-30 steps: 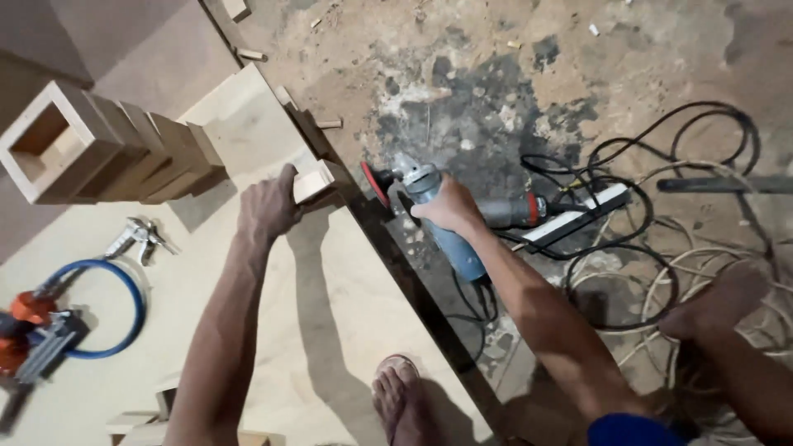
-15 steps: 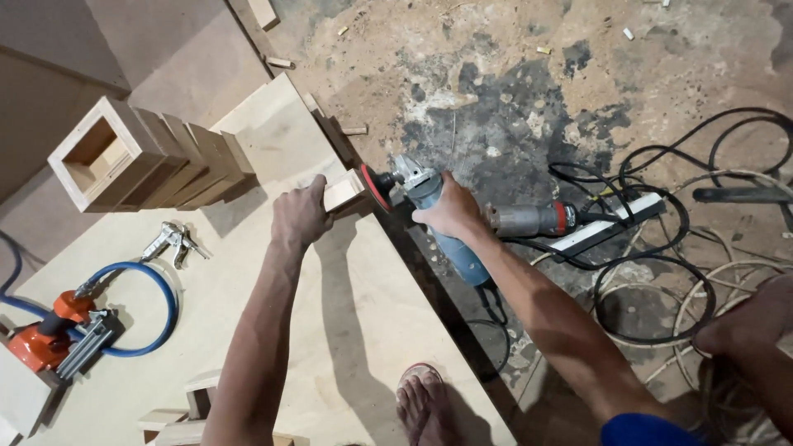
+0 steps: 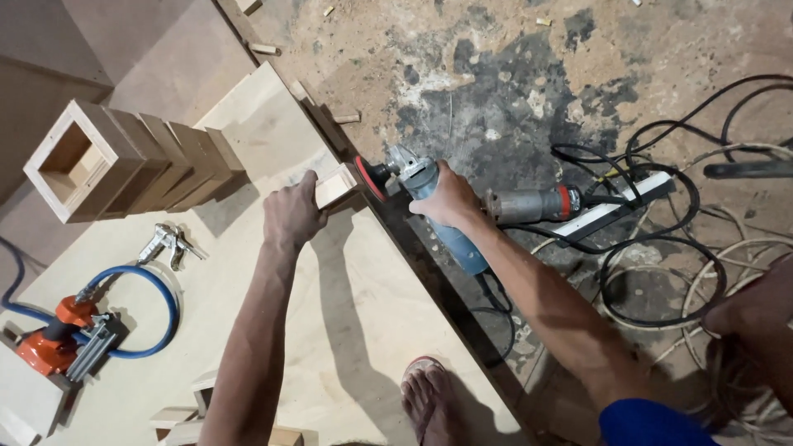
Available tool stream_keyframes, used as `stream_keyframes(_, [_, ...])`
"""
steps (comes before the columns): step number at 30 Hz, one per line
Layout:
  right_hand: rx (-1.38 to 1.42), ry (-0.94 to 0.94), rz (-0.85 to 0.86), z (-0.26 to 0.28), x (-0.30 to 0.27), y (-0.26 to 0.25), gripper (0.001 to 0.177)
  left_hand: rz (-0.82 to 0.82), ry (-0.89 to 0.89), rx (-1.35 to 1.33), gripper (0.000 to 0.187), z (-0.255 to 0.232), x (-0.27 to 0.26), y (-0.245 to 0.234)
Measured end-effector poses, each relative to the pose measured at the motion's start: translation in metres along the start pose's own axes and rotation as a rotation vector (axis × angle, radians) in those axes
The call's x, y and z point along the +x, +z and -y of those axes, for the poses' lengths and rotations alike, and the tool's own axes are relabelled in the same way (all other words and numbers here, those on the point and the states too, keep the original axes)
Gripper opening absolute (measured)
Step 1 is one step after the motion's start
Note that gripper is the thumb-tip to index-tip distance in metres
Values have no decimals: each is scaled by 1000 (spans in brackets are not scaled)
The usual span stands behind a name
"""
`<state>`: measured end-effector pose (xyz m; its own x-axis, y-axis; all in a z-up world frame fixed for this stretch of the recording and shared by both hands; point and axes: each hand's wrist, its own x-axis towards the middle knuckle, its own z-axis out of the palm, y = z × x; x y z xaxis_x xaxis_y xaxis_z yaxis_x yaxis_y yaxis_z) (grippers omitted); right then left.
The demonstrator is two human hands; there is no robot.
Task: Sanding the edges of small wooden boxes using an angle grinder with a sanding disc attachment.
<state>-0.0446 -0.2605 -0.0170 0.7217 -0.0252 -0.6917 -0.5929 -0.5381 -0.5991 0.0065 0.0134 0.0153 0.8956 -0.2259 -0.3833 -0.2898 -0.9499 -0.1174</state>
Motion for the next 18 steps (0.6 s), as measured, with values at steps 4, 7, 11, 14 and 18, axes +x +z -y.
stream_keyframes(4, [22, -1, 14, 8, -12, -7, 95, -4, -3, 9, 49, 2, 2, 5])
stream_keyframes(7, [-1, 5, 16, 3, -9, -3, 93, 8, -10, 19, 48, 4, 3, 12])
stream_keyframes(11, [-10, -13, 11, 8, -15, -8, 96, -3, -17, 21, 46, 1, 3, 7])
stream_keyframes(14, [-25, 13, 11, 5, -17, -6, 94, -5, -17, 23, 45, -1, 1, 3])
stream_keyframes(18, [8, 19, -9, -9, -15, -4, 86, 18, -21, 15, 47, 0, 2, 3])
